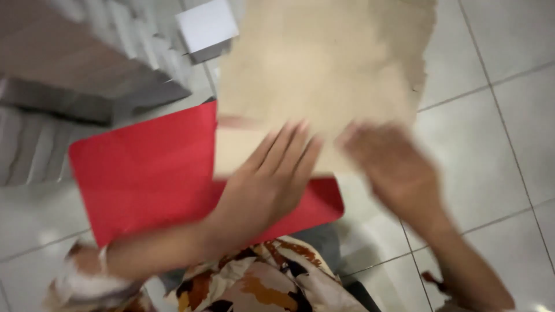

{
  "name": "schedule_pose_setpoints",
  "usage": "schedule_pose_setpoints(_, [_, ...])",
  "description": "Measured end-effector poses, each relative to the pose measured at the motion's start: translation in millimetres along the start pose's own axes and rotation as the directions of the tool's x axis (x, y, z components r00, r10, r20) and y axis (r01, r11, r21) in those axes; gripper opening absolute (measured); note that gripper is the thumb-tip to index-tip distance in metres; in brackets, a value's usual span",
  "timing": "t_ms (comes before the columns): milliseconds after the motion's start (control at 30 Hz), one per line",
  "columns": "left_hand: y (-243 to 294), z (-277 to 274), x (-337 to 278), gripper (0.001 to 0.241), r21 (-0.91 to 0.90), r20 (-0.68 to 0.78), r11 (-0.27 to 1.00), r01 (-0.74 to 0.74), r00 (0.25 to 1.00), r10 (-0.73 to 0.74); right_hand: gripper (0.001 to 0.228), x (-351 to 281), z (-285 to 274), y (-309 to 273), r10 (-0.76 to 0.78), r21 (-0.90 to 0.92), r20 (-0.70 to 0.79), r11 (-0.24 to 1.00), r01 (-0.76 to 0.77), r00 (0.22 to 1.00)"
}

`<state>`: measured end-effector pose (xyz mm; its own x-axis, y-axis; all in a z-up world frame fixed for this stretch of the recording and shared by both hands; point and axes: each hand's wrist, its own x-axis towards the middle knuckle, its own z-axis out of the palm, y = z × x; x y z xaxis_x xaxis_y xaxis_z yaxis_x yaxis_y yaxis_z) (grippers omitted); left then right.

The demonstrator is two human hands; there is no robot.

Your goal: Folding flat cardboard templates into boxes and stacking them on a tiled floor.

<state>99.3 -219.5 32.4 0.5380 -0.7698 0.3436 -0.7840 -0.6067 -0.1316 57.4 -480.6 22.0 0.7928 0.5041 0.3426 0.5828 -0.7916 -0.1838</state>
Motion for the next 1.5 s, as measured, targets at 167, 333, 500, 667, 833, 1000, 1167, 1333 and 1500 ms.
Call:
schedule_pose_setpoints(167, [20.5, 17.0, -166.7, 0.043, -0.063, 0.173, 0.986, 0.153, 0.975, -0.140, 0.077, -5.8, 90.0, -81.3, -0.242, -0.011, 0.267, 0.967, 0.255, 0.933])
schedule_pose_setpoints(333, [47.2, 6.0, -232.4, 0.066, -0.321, 0.394, 0.843, 0.433, 0.870, -0.297, 0.057, -8.4, 121.0, -118.5, -0.318, 0.298, 0.444, 0.934, 0.197, 0.838])
schedule_pose_setpoints(500, [56.6, 49.1, -251.2, 0.030, -0.161, 0.208, 0.857, 0.490, 0.865, -0.456, 0.033, -27.5, 183.1, -122.1, -0.243, 0.179, 0.433, 0.967, 0.181, 0.868])
schedule_pose_setpoints(667, [40.0, 81.9, -251.5, 0.079, -0.060, 0.019, 0.842, 0.536, 0.844, -0.536, 0.058, -8.4, 207.9, -135.8, -0.167, -0.059, 0.296, 0.980, 0.192, 0.941])
schedule_pose_setpoints(833, [36.7, 95.0, -279.9, 0.083, -0.131, 0.031, 0.771, 0.623, 0.780, -0.625, 0.075, -31.8, 208.1, -102.8, -0.085, -0.148, 0.120, 0.984, 0.103, 0.989])
schedule_pose_setpoints(1000, [16.2, 75.9, -312.7, 0.119, -0.139, 0.117, 0.701, 0.700, 0.714, -0.690, 0.112, -52.6, 182.5, -47.1, 0.125, -0.109, 0.104, 0.988, -0.114, 0.987])
schedule_pose_setpoints(1167, [12.8, 67.4, -333.7, 0.136, -0.068, 0.175, 0.806, 0.589, 0.802, -0.571, 0.139, -41.1, 139.9, -52.9, 0.071, 0.036, 0.384, 0.995, -0.091, 0.921])
schedule_pose_setpoints(1333, [13.8, 65.7, -333.0, 0.071, -0.150, 0.232, 0.896, 0.419, 0.895, -0.380, 0.085, -51.9, 148.8, -56.7, -0.146, 0.026, 0.415, 0.989, 0.148, 0.898])
schedule_pose_setpoints(1500, [12.3, 35.7, -326.1, 0.032, -0.536, -0.135, 0.793, 0.289, 0.898, -0.418, 0.050, -44.0, 118.6, -83.1, -0.193, 0.309, 0.246, 0.944, 0.112, 0.950])
